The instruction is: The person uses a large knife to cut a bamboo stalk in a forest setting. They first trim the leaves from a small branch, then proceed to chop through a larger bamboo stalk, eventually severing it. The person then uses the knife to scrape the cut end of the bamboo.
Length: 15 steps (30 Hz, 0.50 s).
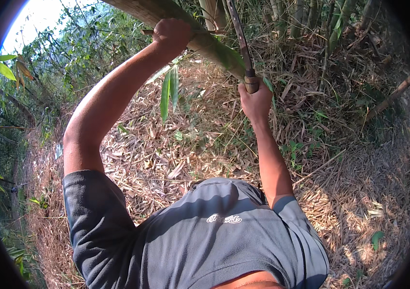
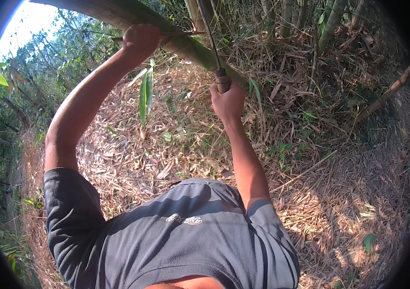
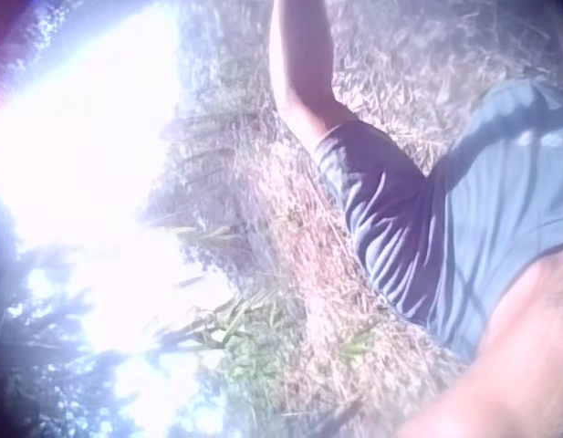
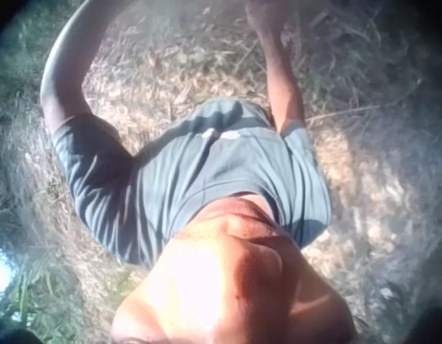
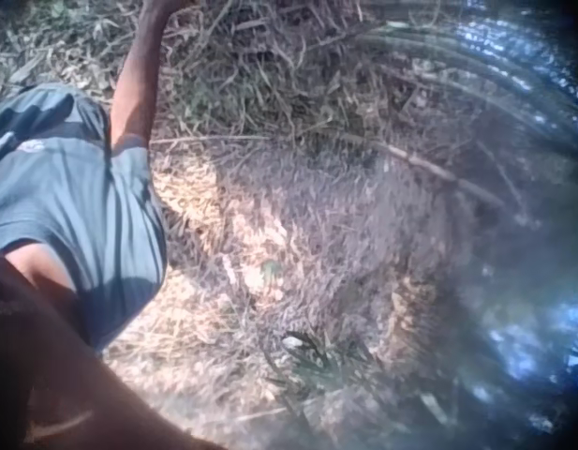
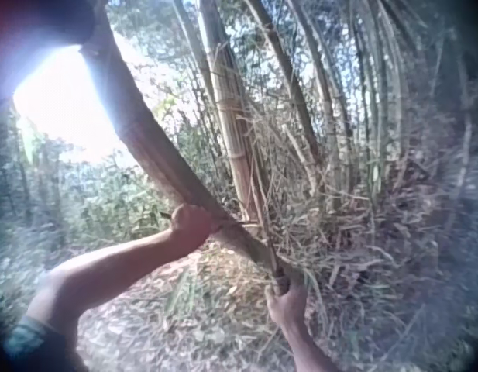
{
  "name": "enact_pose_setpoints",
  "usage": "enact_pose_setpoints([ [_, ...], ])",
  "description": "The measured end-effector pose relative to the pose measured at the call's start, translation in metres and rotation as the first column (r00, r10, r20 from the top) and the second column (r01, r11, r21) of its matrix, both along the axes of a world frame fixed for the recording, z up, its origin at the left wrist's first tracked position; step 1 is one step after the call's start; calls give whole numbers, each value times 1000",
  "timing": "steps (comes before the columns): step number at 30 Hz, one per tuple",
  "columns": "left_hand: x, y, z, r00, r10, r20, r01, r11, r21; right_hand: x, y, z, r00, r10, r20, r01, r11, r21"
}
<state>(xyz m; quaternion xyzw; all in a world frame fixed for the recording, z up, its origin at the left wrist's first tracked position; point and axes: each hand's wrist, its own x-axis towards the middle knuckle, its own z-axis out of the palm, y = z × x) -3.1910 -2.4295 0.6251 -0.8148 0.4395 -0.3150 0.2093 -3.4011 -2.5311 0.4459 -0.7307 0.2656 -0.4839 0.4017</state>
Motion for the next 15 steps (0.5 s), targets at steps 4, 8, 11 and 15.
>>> enact_pose_setpoints([
  [4, -8, 10, 4, 983, 145, -116, -146, 989, -1, 17, 9, -8, 996, 52, -67, -45, 994, 101],
  [8, 6, 29, 7, 953, -2, -304, -29, 995, -98, 28, 16, -9, 997, 43, -69, -39, 997, 63],
  [11, 24, 40, 11, 812, -147, -565, 86, 987, -135, 30, 20, -4, 992, 68, -106, -51, 987, 151],
  [15, 35, 54, 14, 123, -234, -965, -37, 970, -240, 32, 21, 3, 997, 79, 25, -81, 992, 96],
])
